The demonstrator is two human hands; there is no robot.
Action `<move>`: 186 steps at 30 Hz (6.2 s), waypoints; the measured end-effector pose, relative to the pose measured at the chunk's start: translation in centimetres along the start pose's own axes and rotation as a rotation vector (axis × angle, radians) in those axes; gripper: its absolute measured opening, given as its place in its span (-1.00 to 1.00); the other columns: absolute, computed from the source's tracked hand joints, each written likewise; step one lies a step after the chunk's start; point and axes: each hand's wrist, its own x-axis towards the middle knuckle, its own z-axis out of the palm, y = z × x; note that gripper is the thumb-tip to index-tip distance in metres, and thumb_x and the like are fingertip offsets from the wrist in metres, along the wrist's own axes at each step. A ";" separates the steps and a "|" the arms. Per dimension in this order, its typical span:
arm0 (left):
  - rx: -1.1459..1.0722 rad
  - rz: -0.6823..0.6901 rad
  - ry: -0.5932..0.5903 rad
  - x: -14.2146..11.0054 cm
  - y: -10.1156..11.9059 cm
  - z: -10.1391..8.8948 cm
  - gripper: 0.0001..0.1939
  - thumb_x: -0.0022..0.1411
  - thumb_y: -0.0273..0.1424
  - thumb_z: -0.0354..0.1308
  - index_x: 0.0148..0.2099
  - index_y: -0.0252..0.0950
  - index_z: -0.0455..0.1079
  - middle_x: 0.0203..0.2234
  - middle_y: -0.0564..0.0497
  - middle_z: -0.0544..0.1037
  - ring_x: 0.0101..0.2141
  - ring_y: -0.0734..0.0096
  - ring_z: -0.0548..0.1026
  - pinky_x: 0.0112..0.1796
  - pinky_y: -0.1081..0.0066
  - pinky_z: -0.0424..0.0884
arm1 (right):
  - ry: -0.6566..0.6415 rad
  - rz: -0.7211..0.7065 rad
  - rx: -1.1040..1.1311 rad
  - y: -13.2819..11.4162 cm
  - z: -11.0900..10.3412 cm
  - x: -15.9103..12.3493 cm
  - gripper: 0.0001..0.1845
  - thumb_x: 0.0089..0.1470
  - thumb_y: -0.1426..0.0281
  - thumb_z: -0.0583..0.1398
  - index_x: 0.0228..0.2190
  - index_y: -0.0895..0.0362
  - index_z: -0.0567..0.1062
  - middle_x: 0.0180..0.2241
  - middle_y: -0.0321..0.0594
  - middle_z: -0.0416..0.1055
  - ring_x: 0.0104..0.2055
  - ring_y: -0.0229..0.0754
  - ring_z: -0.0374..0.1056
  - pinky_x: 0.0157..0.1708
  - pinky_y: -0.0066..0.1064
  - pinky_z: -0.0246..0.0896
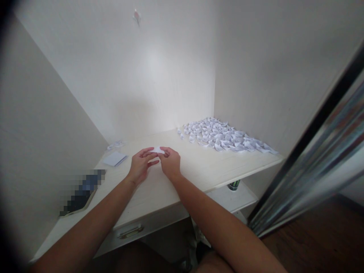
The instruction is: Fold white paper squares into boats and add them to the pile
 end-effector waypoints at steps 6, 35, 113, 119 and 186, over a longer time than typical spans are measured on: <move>-0.021 -0.031 -0.010 0.0 -0.1 -0.1 -0.51 -0.16 -0.41 0.49 -0.13 -0.32 0.48 -0.40 0.03 0.57 -0.35 0.35 0.59 -0.33 0.34 0.57 | -0.010 -0.035 -0.103 0.1 0.0 -0.1 -0.79 -0.04 0.44 0.31 -0.27 0.07 0.62 -0.21 -0.17 0.65 -0.22 -0.09 0.58 -0.15 -0.26 0.48; 0.369 0.420 0.003 -1.9 -0.9 1.6 -0.71 0.12 -0.24 0.38 -0.18 -0.33 0.61 -0.29 -0.09 0.66 -0.33 0.25 0.63 -0.38 0.27 0.70 | 0.176 -0.026 -0.120 -1.2 0.2 -0.6 -0.68 0.00 0.45 0.17 -0.19 0.16 0.61 -0.40 -0.21 0.59 -0.38 -0.15 0.52 -0.36 -0.38 0.43; 0.214 0.203 -0.259 0.3 1.3 -0.3 -0.60 -0.04 -0.19 0.47 -0.25 -0.31 0.45 -0.44 -0.02 0.61 -0.37 0.26 0.64 -0.35 0.24 0.65 | 0.005 0.067 0.165 -0.7 -1.0 0.2 -0.71 -0.17 0.36 0.29 -0.39 0.04 0.29 -0.55 -0.46 0.40 -0.50 -0.27 0.38 -0.38 -0.41 0.34; 0.293 0.245 -0.277 0.1 1.4 -0.2 -0.62 -0.06 -0.18 0.50 -0.27 -0.34 0.60 -0.41 -0.07 0.64 -0.38 0.22 0.64 -0.27 0.13 0.67 | -0.133 -0.013 0.097 -1.8 -2.6 0.2 -0.84 -0.16 0.34 0.33 -0.45 0.11 0.49 -0.52 -0.35 0.47 -0.46 -0.27 0.39 -0.36 -0.41 0.34; 0.335 0.369 -0.228 -0.6 0.5 0.2 -0.71 -0.04 -0.21 0.50 -0.34 -0.31 0.63 -0.36 -0.05 0.67 -0.38 0.25 0.64 -0.29 0.19 0.69 | -0.186 -0.251 -0.176 -2.3 -4.8 -0.4 -0.93 0.04 0.38 0.31 -0.47 0.09 0.58 -0.33 -0.22 0.58 -0.30 -0.19 0.46 -0.27 -0.39 0.37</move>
